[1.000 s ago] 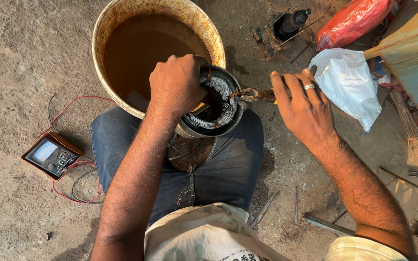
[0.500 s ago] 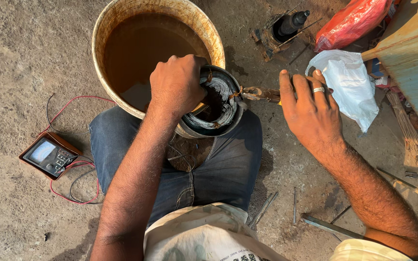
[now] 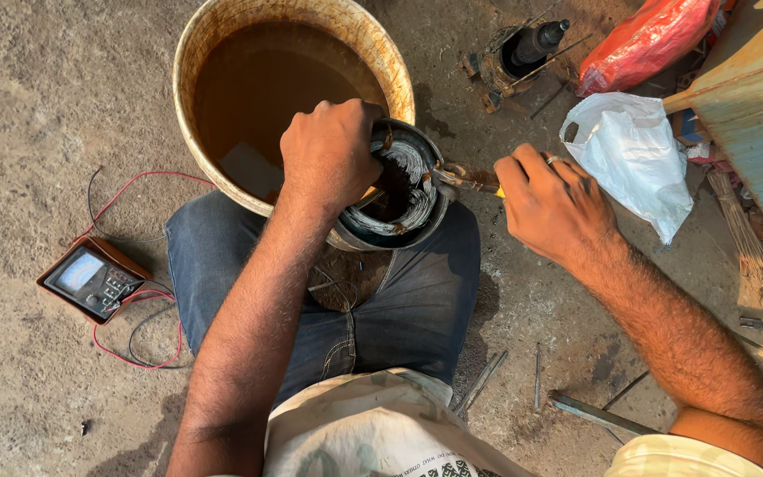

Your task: The person strips insulation from several colored wires using pliers, then handles a cylindrical coil and uses pliers to cut and adjust wires within it. A multimeter is visible nearby on the ground.

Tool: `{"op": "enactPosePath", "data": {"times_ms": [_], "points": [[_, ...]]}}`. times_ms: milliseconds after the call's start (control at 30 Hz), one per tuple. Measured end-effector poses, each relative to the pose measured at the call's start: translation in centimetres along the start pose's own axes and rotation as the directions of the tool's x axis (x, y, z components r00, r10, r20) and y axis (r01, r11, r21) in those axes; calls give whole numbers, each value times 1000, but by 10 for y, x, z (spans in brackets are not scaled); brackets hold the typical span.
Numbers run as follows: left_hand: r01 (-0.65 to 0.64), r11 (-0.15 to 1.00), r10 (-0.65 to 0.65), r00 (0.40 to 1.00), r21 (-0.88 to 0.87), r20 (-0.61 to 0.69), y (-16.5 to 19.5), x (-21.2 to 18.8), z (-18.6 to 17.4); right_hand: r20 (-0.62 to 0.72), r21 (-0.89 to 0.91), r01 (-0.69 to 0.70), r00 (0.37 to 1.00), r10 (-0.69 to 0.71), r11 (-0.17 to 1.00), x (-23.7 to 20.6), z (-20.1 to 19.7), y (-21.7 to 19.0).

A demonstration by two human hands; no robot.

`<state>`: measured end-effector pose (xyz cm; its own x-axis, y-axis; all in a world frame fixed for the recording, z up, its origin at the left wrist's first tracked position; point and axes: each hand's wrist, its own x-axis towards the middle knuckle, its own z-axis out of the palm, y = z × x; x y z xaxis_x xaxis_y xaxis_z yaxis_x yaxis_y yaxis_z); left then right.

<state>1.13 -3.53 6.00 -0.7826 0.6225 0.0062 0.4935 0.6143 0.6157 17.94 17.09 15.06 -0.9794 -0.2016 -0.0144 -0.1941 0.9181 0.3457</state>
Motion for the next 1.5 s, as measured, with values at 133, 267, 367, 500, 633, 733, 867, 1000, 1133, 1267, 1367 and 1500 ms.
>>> {"op": "enactPosePath", "data": {"times_ms": [133, 267, 367, 500, 633, 733, 867, 1000, 1133, 1267, 1367, 1500], "points": [[-7, 1000, 7, 999, -7, -49, -3, 1, 3, -3, -186, 65, 998, -66, 980, 11, -12, 1], [3, 1000, -2, 999, 21, -37, -5, 1, 6, -42, -385, 167, 979, -199, 907, 28, -33, -7], [-11, 1000, 12, 999, 6, -53, -6, 2, 6, -38, -483, 249, 952, -304, 839, 44, -40, -17], [2, 1000, -3, 997, -3, -73, -5, 3, 5, -7, -537, 289, 938, -346, 792, 54, -41, -15], [41, 999, -41, 999, 9, -10, -1, 5, 6, -21, -527, 272, 943, -333, 805, 43, -49, 2], [17, 1000, -17, 1000, -16, -11, 0, 5, 7, -112, -478, 164, 963, -245, 863, 30, -59, 14], [18, 1000, -19, 999, -11, -29, 1, 3, 7, -141, -499, 57, 979, -146, 865, 19, -64, 22], [9, 1000, -10, 999, -7, -35, 0, 2, 7, -114, -412, 48, 988, -104, 910, 15, -54, 19], [8, 1000, -7, 1000, 15, -28, 0, 4, 6, -108, -455, 31, 990, -89, 890, 15, -47, 10], [23, 1000, -23, 1000, 20, 2, 0, 5, 8, -81, -473, 38, 993, -87, 880, 19, -51, 1], [-11, 1000, 12, 999, 13, -32, -1, 4, 9, -41, -480, 62, 995, -93, 875, 21, -56, -5], [1, 999, 0, 1000, 32, -19, -2, 4, 8, -29, -475, 146, 983, -181, 868, 17, -53, -1]]}}
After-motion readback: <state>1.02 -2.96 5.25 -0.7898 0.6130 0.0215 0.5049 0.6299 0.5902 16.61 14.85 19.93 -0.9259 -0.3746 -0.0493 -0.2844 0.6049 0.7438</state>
